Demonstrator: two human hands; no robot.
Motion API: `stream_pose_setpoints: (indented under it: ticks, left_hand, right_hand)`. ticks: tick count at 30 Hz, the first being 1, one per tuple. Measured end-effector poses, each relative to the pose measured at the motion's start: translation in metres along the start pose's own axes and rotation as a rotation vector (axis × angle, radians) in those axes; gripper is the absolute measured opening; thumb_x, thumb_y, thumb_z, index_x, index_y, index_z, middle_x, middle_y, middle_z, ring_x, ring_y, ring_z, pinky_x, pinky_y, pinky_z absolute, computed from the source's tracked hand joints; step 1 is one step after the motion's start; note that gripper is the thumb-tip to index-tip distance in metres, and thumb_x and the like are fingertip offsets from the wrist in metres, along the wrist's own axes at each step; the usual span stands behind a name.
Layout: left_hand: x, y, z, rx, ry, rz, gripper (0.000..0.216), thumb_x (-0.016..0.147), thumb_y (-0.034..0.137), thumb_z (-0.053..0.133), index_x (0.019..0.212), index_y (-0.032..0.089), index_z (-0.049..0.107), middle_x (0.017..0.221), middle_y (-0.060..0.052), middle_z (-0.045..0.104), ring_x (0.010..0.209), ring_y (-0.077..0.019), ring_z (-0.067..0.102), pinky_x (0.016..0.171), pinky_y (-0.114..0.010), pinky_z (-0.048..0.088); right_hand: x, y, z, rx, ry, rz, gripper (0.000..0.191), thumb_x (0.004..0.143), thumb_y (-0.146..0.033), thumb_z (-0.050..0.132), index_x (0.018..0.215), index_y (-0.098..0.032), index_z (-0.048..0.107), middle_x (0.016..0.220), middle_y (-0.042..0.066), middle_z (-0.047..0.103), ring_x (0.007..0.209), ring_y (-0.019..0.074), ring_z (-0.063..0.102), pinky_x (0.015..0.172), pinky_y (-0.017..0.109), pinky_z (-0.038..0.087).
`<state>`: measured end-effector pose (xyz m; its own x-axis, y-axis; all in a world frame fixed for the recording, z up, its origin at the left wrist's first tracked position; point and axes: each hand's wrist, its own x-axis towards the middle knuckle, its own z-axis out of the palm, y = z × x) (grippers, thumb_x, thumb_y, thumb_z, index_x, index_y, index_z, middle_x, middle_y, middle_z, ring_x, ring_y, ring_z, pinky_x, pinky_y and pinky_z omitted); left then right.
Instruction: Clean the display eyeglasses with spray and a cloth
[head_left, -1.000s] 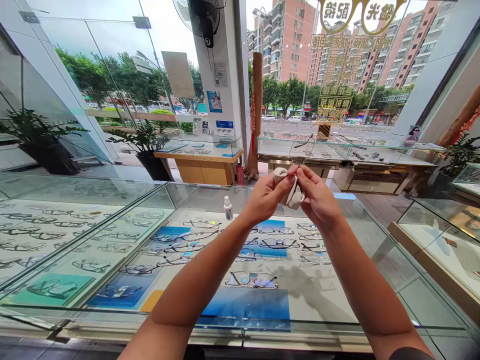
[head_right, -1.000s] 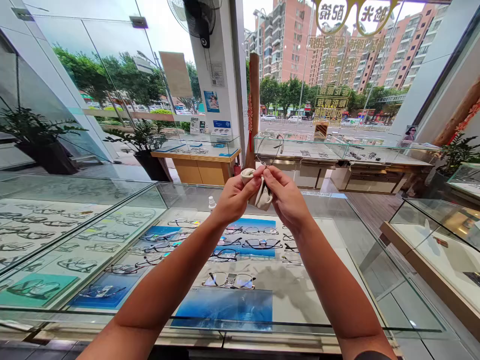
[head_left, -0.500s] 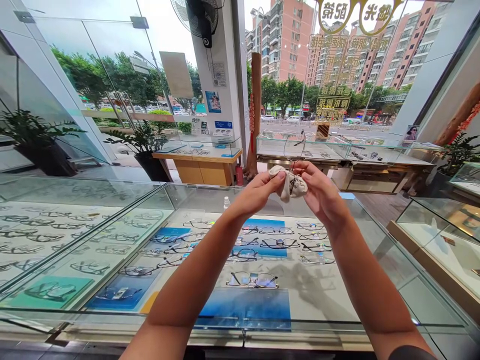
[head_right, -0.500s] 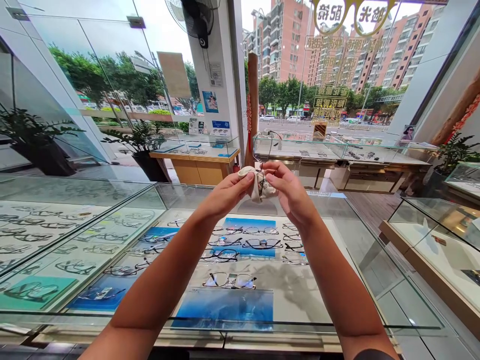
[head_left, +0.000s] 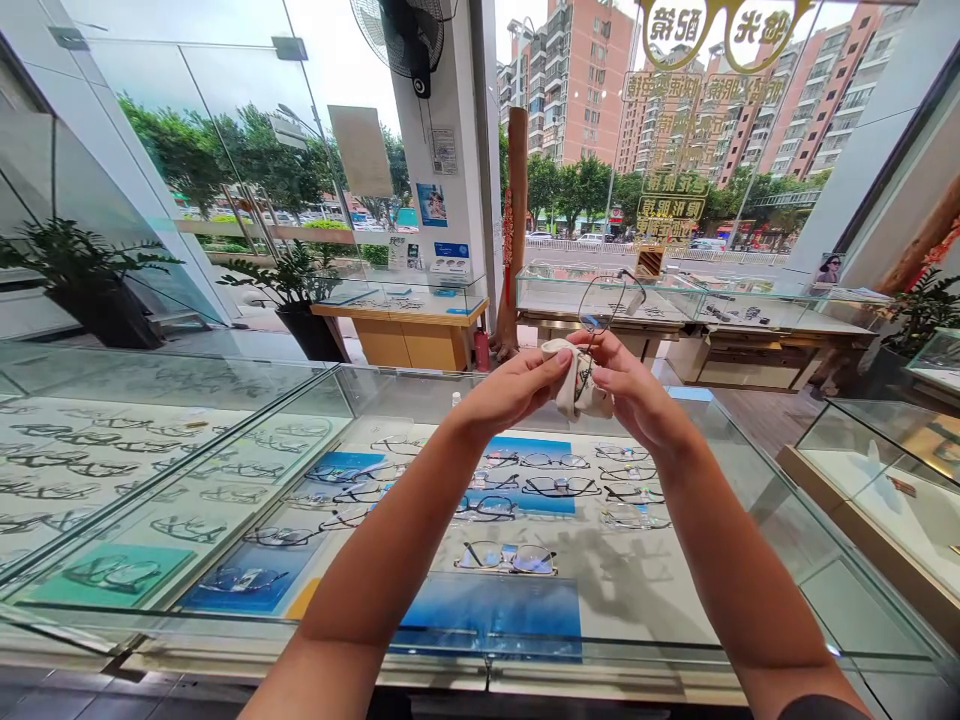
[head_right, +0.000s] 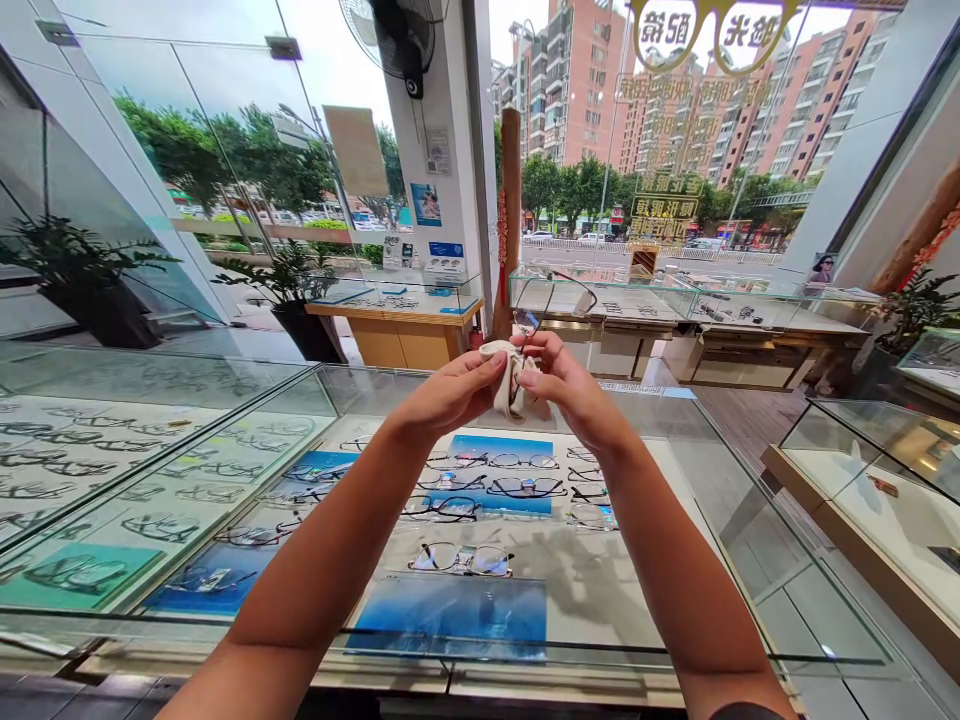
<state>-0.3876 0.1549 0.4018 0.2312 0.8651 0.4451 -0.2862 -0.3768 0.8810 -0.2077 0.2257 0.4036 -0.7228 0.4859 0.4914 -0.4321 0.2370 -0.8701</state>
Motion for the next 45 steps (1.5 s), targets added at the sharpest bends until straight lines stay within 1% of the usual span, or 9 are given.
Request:
stream_pose_setpoints:
  ticks: [6,11,16,24,26,29,35,40,45]
  left_hand:
    - [0.002,-0.001,0.003,0.019,0.04,0.035,0.045,0.088,0.057,0.085,0.09,0.013,0.076,0.074,-0.003,0.067,0.073,-0.0131,0.064,0.068,-0.024,0.051]
    - [0.009,-0.016,-0.001,0.164,0.124,0.084,0.049,0.09,0.063,0.08,0.086,0.015,0.073,0.072,0.0,0.063,0.065,-0.0107,0.056,0.066,-0.025,0.048]
    - [0.015,-0.03,0.003,0.234,0.206,0.173,0.056,0.091,0.07,0.075,0.079,0.016,0.069,0.069,0.0,0.063,0.065,-0.0106,0.055,0.068,-0.025,0.048]
    - [0.012,-0.026,0.007,0.273,0.206,0.133,0.051,0.089,0.063,0.081,0.096,0.013,0.078,0.076,-0.001,0.068,0.068,-0.0105,0.057,0.067,-0.024,0.046]
    - [0.011,-0.024,0.009,0.273,0.203,0.128,0.051,0.086,0.06,0.085,0.108,0.015,0.079,0.083,-0.002,0.07,0.073,-0.0109,0.058,0.071,-0.025,0.046]
    - [0.01,-0.023,0.013,0.284,0.211,0.146,0.052,0.084,0.055,0.088,0.117,0.016,0.079,0.085,0.0,0.069,0.074,-0.0101,0.057,0.071,-0.024,0.045]
    - [0.011,-0.028,0.022,0.343,0.284,0.221,0.052,0.091,0.067,0.075,0.096,0.016,0.076,0.075,0.001,0.062,0.069,-0.011,0.051,0.066,-0.025,0.042]
    - [0.009,-0.021,0.015,0.452,0.169,0.221,0.056,0.098,0.069,0.065,0.081,0.016,0.072,0.068,0.0,0.059,0.066,-0.0121,0.051,0.065,-0.027,0.043]
    - [0.007,-0.011,0.004,0.521,0.083,0.211,0.053,0.099,0.066,0.066,0.116,0.018,0.079,0.09,-0.003,0.071,0.082,-0.0149,0.059,0.078,-0.028,0.049]
  right_hand:
    - [0.0,0.002,-0.001,-0.012,0.015,-0.04,0.057,0.082,-0.055,0.082,0.13,-0.03,0.064,0.124,0.006,0.063,0.111,0.0261,0.062,0.094,0.04,0.055]
    - [0.001,0.005,0.004,-0.003,0.09,-0.048,0.044,0.089,-0.051,0.081,0.126,-0.032,0.067,0.12,0.002,0.068,0.103,0.0211,0.065,0.089,0.034,0.055]
    - [0.004,0.003,0.008,0.059,0.21,-0.022,0.037,0.096,-0.059,0.073,0.115,-0.027,0.076,0.108,0.003,0.074,0.089,0.0187,0.067,0.079,0.032,0.055]
    - [0.005,0.008,0.0,-0.017,0.219,-0.044,0.033,0.094,-0.059,0.079,0.103,-0.027,0.081,0.096,0.001,0.073,0.082,0.0164,0.062,0.07,0.028,0.05]
    - [0.005,0.008,-0.001,-0.028,0.203,-0.035,0.034,0.094,-0.059,0.079,0.103,-0.027,0.081,0.093,0.0,0.071,0.079,0.0158,0.06,0.068,0.027,0.049]
    - [0.004,0.007,-0.003,-0.045,0.181,-0.028,0.033,0.094,-0.059,0.079,0.104,-0.028,0.083,0.093,0.0,0.071,0.082,0.0159,0.061,0.072,0.028,0.051]
    - [0.004,0.005,-0.007,-0.072,0.137,-0.073,0.031,0.094,-0.058,0.079,0.105,-0.03,0.085,0.105,0.003,0.077,0.102,0.0205,0.069,0.093,0.032,0.056]
    - [0.003,0.004,-0.007,-0.052,0.16,-0.048,0.031,0.095,-0.058,0.079,0.106,-0.029,0.084,0.108,0.003,0.078,0.091,0.0179,0.068,0.078,0.029,0.057]
    - [0.003,0.005,-0.005,-0.051,0.156,-0.052,0.03,0.097,-0.057,0.077,0.105,-0.029,0.084,0.1,0.002,0.077,0.084,0.016,0.066,0.075,0.028,0.055]
